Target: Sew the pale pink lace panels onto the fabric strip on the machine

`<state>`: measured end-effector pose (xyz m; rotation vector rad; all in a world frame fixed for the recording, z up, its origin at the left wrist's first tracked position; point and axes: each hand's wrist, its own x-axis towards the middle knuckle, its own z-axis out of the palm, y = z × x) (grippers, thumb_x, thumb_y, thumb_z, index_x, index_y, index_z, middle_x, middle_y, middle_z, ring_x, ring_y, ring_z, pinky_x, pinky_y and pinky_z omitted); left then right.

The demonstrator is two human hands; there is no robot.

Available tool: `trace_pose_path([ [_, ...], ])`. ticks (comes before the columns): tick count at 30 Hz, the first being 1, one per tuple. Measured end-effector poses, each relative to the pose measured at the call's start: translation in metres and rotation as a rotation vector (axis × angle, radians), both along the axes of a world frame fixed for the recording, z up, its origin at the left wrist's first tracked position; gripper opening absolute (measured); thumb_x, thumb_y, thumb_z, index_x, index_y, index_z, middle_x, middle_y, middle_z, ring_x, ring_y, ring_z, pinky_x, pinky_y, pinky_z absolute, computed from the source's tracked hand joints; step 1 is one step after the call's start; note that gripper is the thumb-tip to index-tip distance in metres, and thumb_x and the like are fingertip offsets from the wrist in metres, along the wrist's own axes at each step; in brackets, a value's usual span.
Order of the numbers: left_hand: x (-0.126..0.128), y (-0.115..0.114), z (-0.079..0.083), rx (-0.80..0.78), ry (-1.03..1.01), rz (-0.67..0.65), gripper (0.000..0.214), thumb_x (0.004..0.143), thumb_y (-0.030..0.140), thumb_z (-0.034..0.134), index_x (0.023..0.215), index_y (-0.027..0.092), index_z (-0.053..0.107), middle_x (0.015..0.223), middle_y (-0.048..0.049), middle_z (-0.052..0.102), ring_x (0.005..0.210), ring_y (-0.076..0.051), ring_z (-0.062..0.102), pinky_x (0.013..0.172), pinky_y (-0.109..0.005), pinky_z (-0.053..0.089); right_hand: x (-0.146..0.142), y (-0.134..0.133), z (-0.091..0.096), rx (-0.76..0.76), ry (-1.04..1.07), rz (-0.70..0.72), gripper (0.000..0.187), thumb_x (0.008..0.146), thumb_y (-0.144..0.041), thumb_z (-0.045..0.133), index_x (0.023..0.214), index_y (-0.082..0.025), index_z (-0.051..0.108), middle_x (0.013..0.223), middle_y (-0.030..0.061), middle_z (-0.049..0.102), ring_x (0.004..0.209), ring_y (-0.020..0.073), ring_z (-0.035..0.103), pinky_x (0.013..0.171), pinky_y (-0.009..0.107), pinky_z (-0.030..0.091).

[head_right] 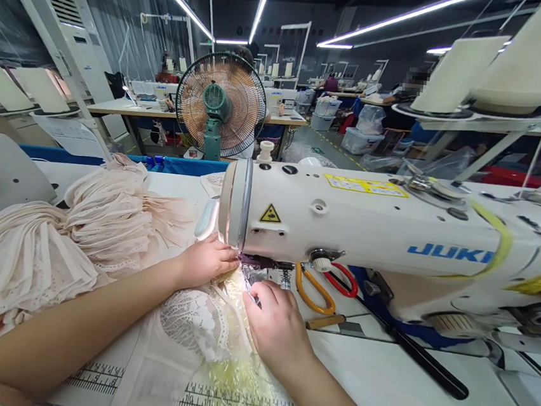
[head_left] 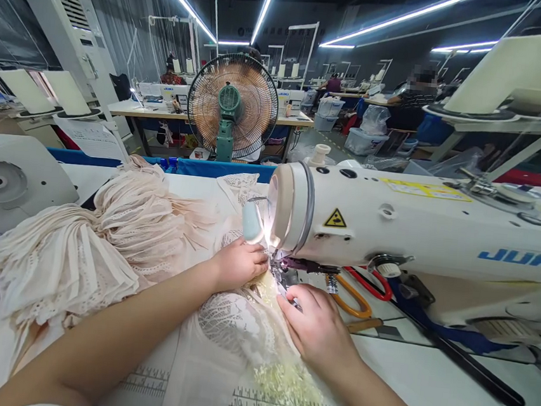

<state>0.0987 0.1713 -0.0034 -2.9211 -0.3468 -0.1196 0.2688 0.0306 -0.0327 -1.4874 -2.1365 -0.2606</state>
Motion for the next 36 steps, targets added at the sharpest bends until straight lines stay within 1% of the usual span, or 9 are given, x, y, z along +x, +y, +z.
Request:
trace_pose_path([
  [4, -0.003, -0.015, 0.016, -0.058, -0.093, 0.049, 0.021, 0.087, 0.017, 0.046, 0.090, 0.015, 0.066, 0.106, -0.0098, 0.063, 0.095, -0.023, 0.054, 0.086, -0.039, 0.039, 0.005, -0.009, 0.005, -0.101, 0.089, 0.000, 0.028, 0.081, -0.010, 0.040, 0.091, -0.019, 0.065, 0.094, 0.0085, 0.061, 0.088, 0.0216, 0.053, 0.076, 0.034, 0.043],
  [10, -0.001, -0.040, 0.028, -0.480, 0.125, -0.041, 0.006, 0.070, 0.019, 0.065, 0.076, 0.017, 0.062, 0.075, -0.0039, 0.060, 0.075, -0.019, 0.054, 0.070, -0.028, 0.043, 0.005, -0.047, 0.008, -0.376, 0.641, -0.262, 0.031, 0.090, -0.039, 0.034, 0.100, -0.025, 0.061, 0.106, 0.0071, 0.061, 0.102, 0.0219, 0.056, 0.086, 0.035, 0.047],
  [13, -0.003, -0.039, 0.029, -0.784, -0.098, 0.053, 0.012, 0.074, 0.009, 0.055, 0.065, 0.016, 0.051, 0.071, -0.0003, 0.055, 0.068, -0.013, 0.051, 0.065, -0.023, 0.041, -0.013, -0.067, 0.005, -0.428, 0.903, -0.402, 0.044, 0.089, -0.049, 0.033, 0.126, -0.027, 0.044, 0.113, 0.0068, 0.060, 0.103, 0.0203, 0.057, 0.088, 0.034, 0.046],
  [16, -0.006, -0.037, 0.031, -1.129, -0.446, 0.198, 0.016, 0.081, 0.021, 0.048, 0.067, 0.018, 0.042, 0.059, 0.0049, 0.044, 0.054, -0.009, 0.042, 0.051, -0.020, 0.035, -0.040, -0.077, 0.005, -0.408, 0.930, -0.294, 0.057, 0.090, -0.048, 0.031, 0.141, -0.026, 0.020, 0.119, 0.0088, 0.057, 0.102, 0.0192, 0.058, 0.083, 0.032, 0.048],
  [18, -0.008, -0.036, 0.029, -1.247, -0.593, 0.306, 0.016, 0.082, 0.026, 0.046, 0.069, 0.019, 0.038, 0.053, 0.0079, 0.036, 0.047, -0.008, 0.036, 0.046, -0.019, 0.031, -0.055, -0.074, 0.008, -0.415, 0.817, -0.111, 0.052, 0.089, -0.047, 0.034, 0.136, -0.024, 0.036, 0.106, 0.0089, 0.062, 0.091, 0.0199, 0.061, 0.074, 0.030, 0.049],
  [22, -0.013, -0.040, 0.018, -0.947, -0.616, 0.439, 0.003, 0.081, 0.019, 0.043, 0.081, 0.018, 0.046, 0.064, 0.0038, 0.048, 0.057, -0.011, 0.047, 0.056, -0.022, 0.040, -0.059, -0.055, 0.017, -0.463, 0.662, -0.023, 0.034, 0.088, -0.041, 0.038, 0.090, -0.021, 0.066, 0.072, 0.0040, 0.062, 0.066, 0.0176, 0.058, 0.061, 0.028, 0.046],
  [25, -0.019, -0.045, 0.012, -0.536, -0.253, 0.467, 0.024, 0.080, 0.019, 0.047, 0.101, 0.023, 0.056, 0.087, -0.0028, 0.055, 0.072, -0.017, 0.055, 0.064, -0.026, 0.042, -0.047, -0.042, 0.019, -0.484, 0.623, -0.139, 0.035, 0.088, -0.036, 0.037, 0.071, -0.021, 0.063, 0.069, 0.0037, 0.064, 0.065, 0.0179, 0.059, 0.059, 0.028, 0.045],
  [31, -0.018, -0.058, 0.017, -0.275, 0.150, 0.490, 0.075, 0.071, 0.013, 0.055, 0.136, 0.039, 0.028, 0.092, -0.0036, 0.052, 0.058, -0.016, 0.054, 0.051, -0.023, 0.037, -0.033, -0.036, 0.017, -0.649, 0.525, -0.210, 0.040, 0.086, -0.034, 0.035, 0.116, -0.020, 0.059, 0.080, 0.0046, 0.070, 0.074, 0.0210, 0.063, 0.068, 0.034, 0.048],
  [36, -0.009, -0.058, 0.023, -0.324, 0.156, 0.482, 0.046, 0.081, 0.026, 0.049, 0.126, 0.032, 0.045, 0.093, -0.0057, 0.052, 0.056, -0.017, 0.054, 0.050, -0.025, 0.038, -0.031, -0.033, 0.024, -0.754, 0.431, -0.226, 0.048, 0.086, -0.033, 0.033, 0.129, -0.018, 0.049, 0.102, 0.0083, 0.069, 0.092, 0.0240, 0.063, 0.075, 0.036, 0.048],
])
